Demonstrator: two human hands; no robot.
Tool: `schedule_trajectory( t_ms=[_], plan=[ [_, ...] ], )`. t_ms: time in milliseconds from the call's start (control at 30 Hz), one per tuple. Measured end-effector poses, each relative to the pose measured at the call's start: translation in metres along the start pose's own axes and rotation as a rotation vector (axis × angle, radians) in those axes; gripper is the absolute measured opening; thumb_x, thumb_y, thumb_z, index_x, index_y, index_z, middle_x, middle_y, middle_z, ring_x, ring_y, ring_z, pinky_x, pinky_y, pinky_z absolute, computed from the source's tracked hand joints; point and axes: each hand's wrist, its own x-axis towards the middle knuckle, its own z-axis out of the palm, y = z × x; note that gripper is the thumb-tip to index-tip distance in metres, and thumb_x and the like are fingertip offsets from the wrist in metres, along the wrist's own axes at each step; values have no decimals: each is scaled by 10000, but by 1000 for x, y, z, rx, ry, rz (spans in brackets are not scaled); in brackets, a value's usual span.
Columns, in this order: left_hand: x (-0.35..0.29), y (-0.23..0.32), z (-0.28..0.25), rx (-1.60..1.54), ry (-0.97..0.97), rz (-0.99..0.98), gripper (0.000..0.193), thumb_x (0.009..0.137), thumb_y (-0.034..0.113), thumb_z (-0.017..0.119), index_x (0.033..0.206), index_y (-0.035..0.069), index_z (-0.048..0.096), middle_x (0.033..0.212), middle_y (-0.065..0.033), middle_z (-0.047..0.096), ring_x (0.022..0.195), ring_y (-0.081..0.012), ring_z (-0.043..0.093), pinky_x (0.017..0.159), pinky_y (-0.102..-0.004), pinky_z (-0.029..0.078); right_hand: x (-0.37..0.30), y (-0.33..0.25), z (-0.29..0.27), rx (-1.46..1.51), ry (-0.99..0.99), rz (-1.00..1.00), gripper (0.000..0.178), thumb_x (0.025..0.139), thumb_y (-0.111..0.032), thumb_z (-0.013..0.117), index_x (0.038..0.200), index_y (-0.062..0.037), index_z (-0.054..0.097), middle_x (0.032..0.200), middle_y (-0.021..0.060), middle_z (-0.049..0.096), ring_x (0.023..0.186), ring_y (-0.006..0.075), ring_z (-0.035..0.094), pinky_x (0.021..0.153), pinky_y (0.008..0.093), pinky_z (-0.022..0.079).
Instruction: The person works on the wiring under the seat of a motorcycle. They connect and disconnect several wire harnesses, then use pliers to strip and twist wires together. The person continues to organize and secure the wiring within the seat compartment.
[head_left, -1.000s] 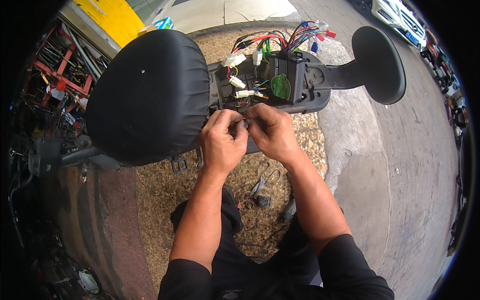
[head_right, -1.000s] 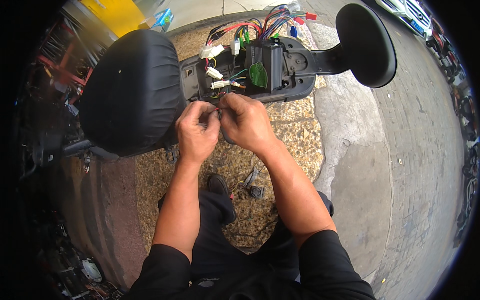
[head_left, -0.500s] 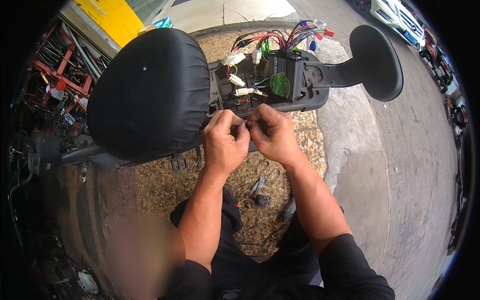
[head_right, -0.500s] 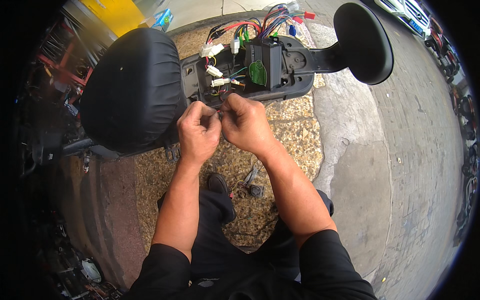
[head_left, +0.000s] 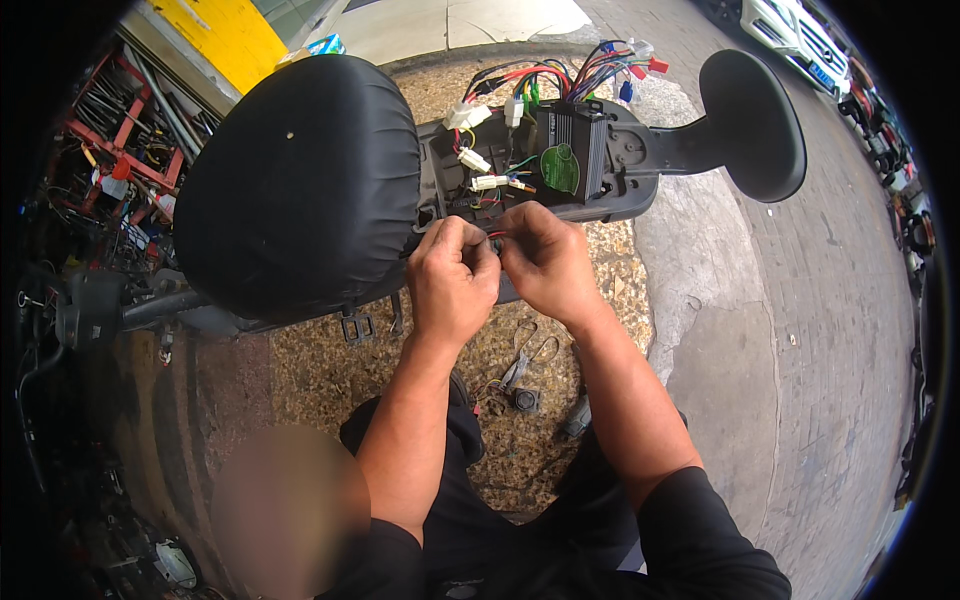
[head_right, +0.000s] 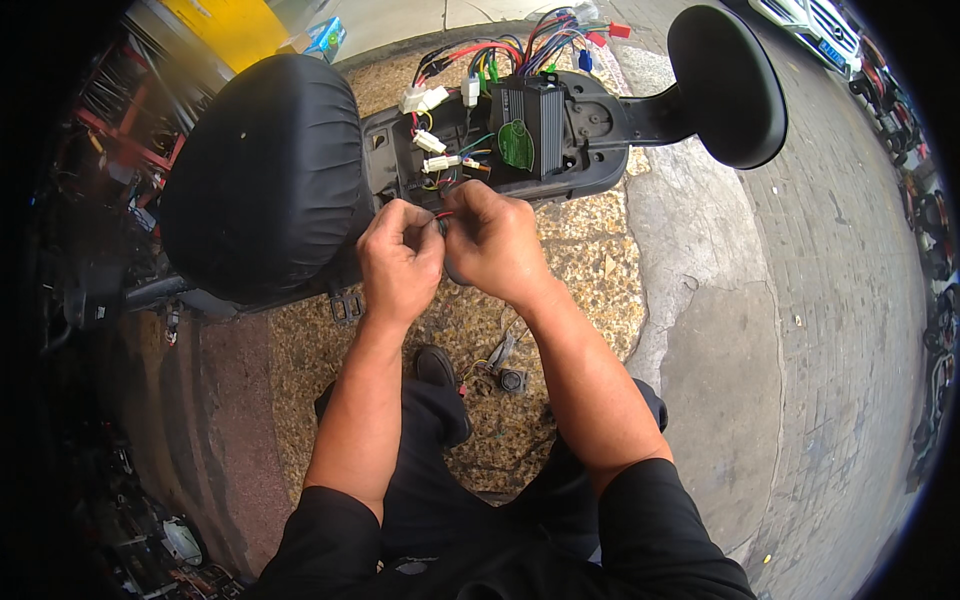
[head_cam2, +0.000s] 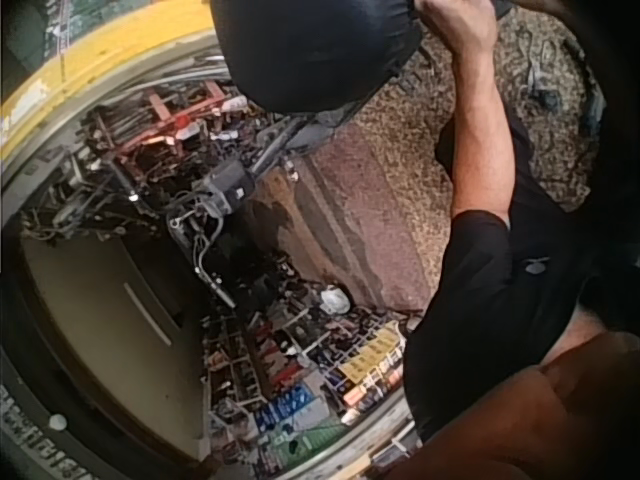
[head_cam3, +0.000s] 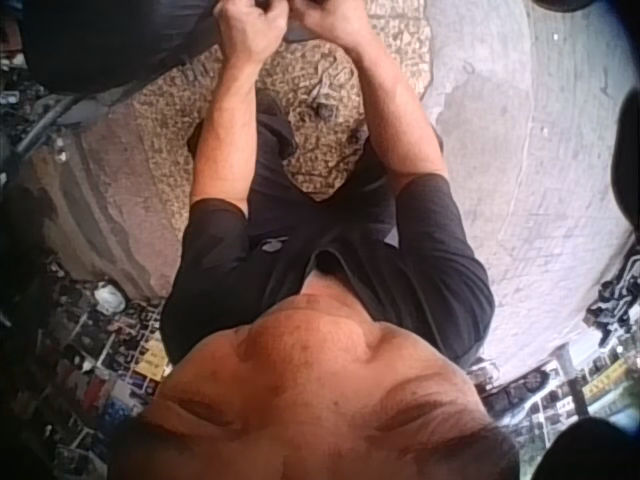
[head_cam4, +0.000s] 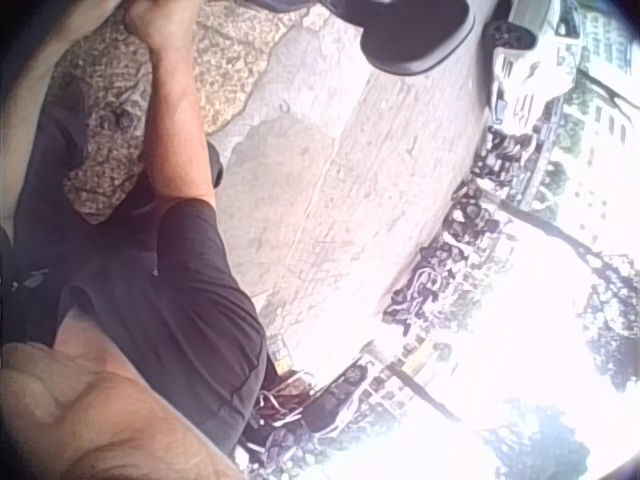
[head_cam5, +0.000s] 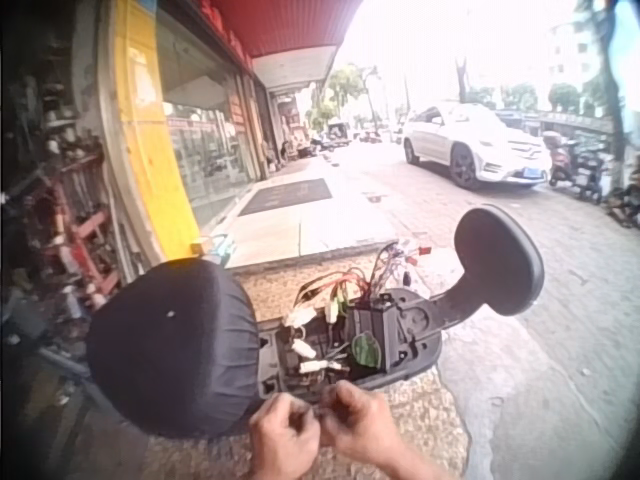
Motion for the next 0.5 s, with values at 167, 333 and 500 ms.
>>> schedule_trajectory(
  t_ms=[167,333,500],
  plan=[
    [0,-3,2,-48,25,-166,100,801,-29,688,859,1,613,815,-132,662,688,-280,670,626,-380,531,5,6,-4,-171,-29,191,225,871,-16,666,1095,2,662,797,107,735,664,110,661,629,299,537],
    [2,-7,3,20,57,-87,104,797,-21,699,869,6,628,831,-144,669,712,-304,677,632,-391,539,5,15,6,-260,1,136,108,873,-39,689,970,9,684,775,98,724,670,114,651,639,310,530],
    [4,-11,7,201,75,-5,88,797,-16,701,874,13,669,820,-115,681,710,-248,691,638,-344,530,6,17,7,-152,-50,251,77,894,-34,677,939,28,672,761,74,702,681,87,599,640,289,507]
  ],
)
